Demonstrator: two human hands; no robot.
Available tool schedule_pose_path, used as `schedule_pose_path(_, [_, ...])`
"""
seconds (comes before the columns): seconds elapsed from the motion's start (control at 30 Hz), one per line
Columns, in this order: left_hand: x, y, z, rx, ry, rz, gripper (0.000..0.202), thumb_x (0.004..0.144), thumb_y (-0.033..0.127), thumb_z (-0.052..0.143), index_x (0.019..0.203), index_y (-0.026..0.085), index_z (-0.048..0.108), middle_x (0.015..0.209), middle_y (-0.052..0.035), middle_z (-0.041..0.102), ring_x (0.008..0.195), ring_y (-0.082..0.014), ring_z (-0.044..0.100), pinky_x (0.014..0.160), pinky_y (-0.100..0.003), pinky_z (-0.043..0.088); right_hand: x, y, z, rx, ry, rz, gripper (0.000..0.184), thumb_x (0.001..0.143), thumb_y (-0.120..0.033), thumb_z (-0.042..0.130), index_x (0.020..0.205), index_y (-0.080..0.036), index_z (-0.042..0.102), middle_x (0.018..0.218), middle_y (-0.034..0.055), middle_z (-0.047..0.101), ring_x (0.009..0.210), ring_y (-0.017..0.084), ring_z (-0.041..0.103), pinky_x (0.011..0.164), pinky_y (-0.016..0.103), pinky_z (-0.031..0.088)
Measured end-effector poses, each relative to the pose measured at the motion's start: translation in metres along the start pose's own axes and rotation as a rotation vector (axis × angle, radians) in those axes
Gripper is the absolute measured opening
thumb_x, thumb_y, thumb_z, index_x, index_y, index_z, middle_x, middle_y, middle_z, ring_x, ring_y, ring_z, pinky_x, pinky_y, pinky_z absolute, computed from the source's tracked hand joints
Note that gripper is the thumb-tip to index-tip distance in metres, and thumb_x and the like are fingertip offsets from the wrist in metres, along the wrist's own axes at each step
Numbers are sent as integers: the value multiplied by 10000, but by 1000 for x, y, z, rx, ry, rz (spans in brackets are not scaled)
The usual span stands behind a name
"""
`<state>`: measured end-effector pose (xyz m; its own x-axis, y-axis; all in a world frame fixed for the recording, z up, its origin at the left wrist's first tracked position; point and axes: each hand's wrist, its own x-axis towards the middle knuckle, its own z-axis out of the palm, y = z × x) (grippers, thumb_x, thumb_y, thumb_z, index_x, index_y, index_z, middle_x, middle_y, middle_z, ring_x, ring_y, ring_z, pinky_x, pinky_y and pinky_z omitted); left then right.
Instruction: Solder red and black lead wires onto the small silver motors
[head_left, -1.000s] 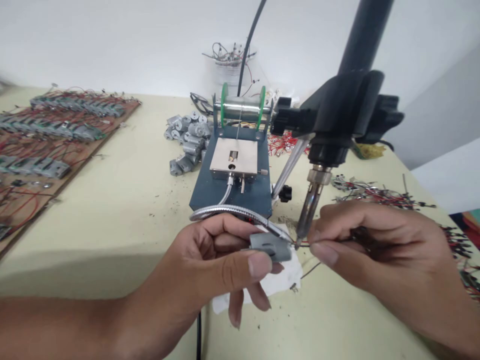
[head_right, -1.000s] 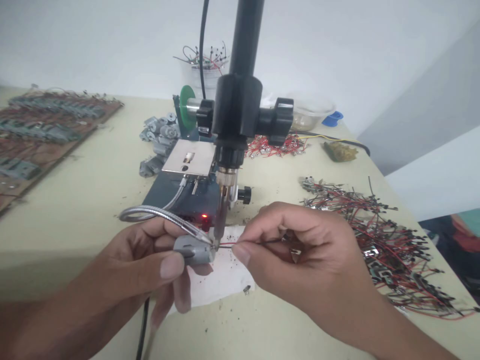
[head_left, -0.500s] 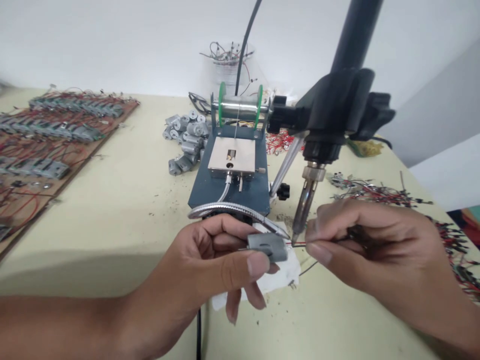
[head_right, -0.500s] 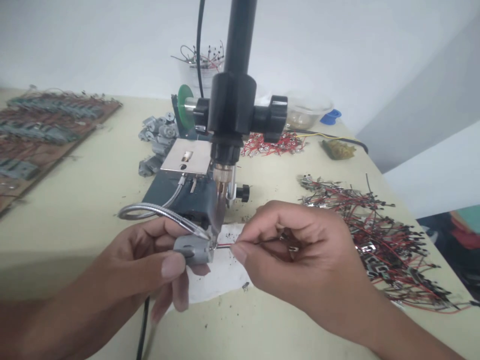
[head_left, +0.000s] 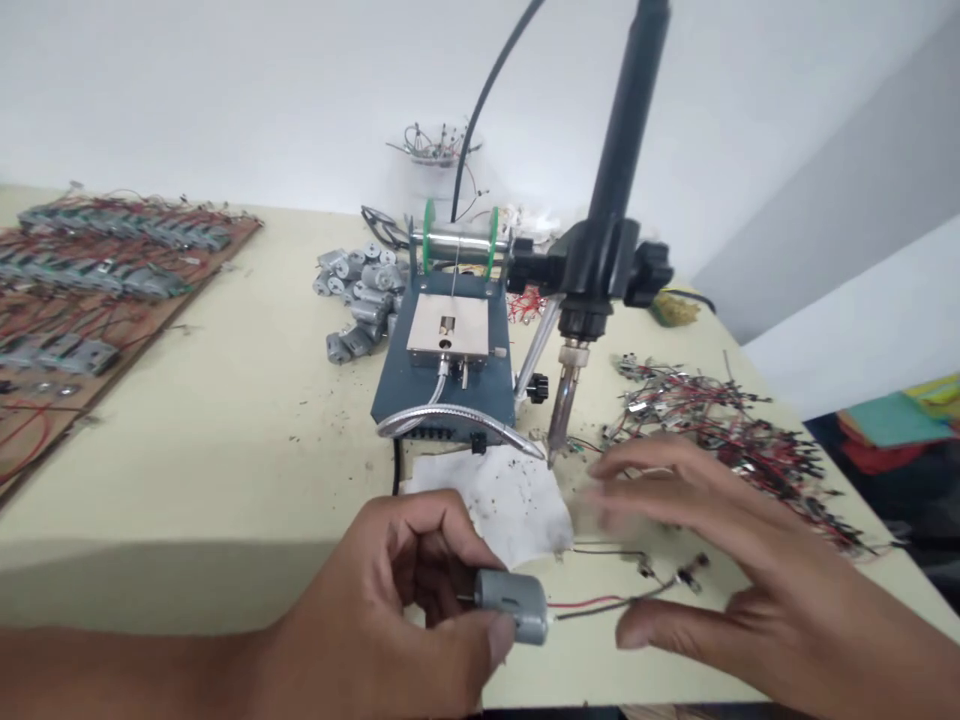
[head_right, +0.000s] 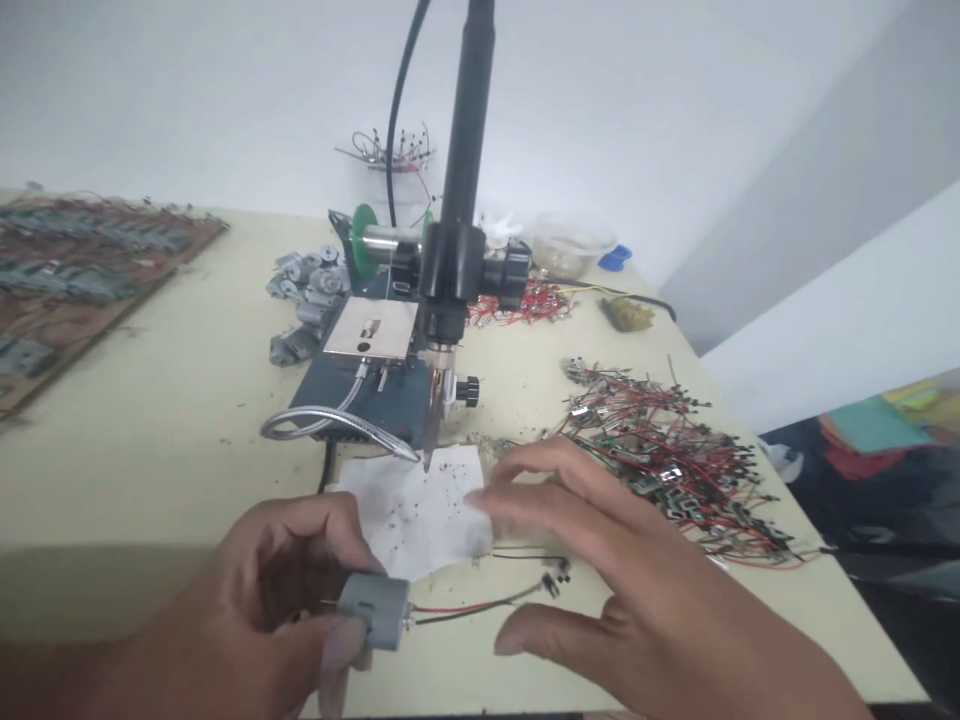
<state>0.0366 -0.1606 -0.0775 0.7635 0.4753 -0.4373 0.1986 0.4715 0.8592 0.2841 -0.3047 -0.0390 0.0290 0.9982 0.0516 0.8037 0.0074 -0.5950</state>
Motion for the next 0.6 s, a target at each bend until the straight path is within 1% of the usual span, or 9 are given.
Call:
schedule_pose_path(0.03, [-1,-2,-1,4,-37,-15,419,732,419,910,900,197,598,689,-2,712,488,-121,647,406,-158,497,-10,6,4,-99,18,55,645,852,-432,826,1451,-414,586,1457,72,631,1279,320,667,921,384,643])
schedule_pose_path(0.1, [-3,-2,-3,0,-122,-29,431,760,451,899,907,188,591,692,1,704,497,-121,661,400,-141,481,-29,19,12,-224,30,113,639,902,-425,770,1502,-380,553,1507,102,607,1349,355,621,1001,476,619])
schedule_pose_path(0.2, [-6,-3,-1,-9,-187,12,414,767,427,903,895,175,600,679,16,687,493,-105,654,394,-122,470,-46,25,23,-274,85,114,281,989,-311,634,1244,-288,749,1294,123,736,1194,324,710,978,477,620])
schedule_pose_path(0.27, [-9,-5,3,-21,-196,40,386,782,404,889,886,173,599,662,29,677,478,-91,639,388,-112,458,-52,17,25,-236,108,121,220,1013,-266,570,1042,-261,788,1109,105,776,1031,280,748,872,420,634])
schedule_pose_path(0.33, [-13,-7,8,-41,-202,61,363,786,369,880,848,170,583,673,28,684,486,-96,657,385,-112,457,-60,3,25,-174,151,169,203,1010,-289,591,919,-244,767,949,76,773,878,244,744,764,371,620])
schedule_pose_path(0.4, [-19,-9,15,-84,-208,76,377,766,341,893,812,171,560,713,12,706,521,-119,697,391,-122,476,-72,-11,27,-107,262,252,164,978,-331,659,897,-233,763,858,55,769,780,225,729,688,339,602])
schedule_pose_path(0.47, [-26,-13,23,-122,-220,94,412,746,359,911,802,173,547,781,-19,737,573,-143,730,409,-139,506,-85,-22,35,-37,443,347,158,923,-374,735,926,-228,794,870,63,800,754,232,736,645,324,600])
schedule_pose_path(0.53, [-36,-21,30,-141,-231,114,423,764,415,898,833,175,557,856,-49,760,616,-156,746,429,-156,528,-95,-33,51,115,656,425,197,827,-414,827,896,-229,821,892,71,825,751,249,753,631,318,616])
schedule_pose_path(0.6, [-46,-32,34,-176,-226,118,382,827,431,857,929,174,593,966,-82,777,683,-168,764,468,-177,559,-98,-46,76,378,839,470,239,730,-427,899,826,-225,814,811,63,820,699,256,758,619,320,636])
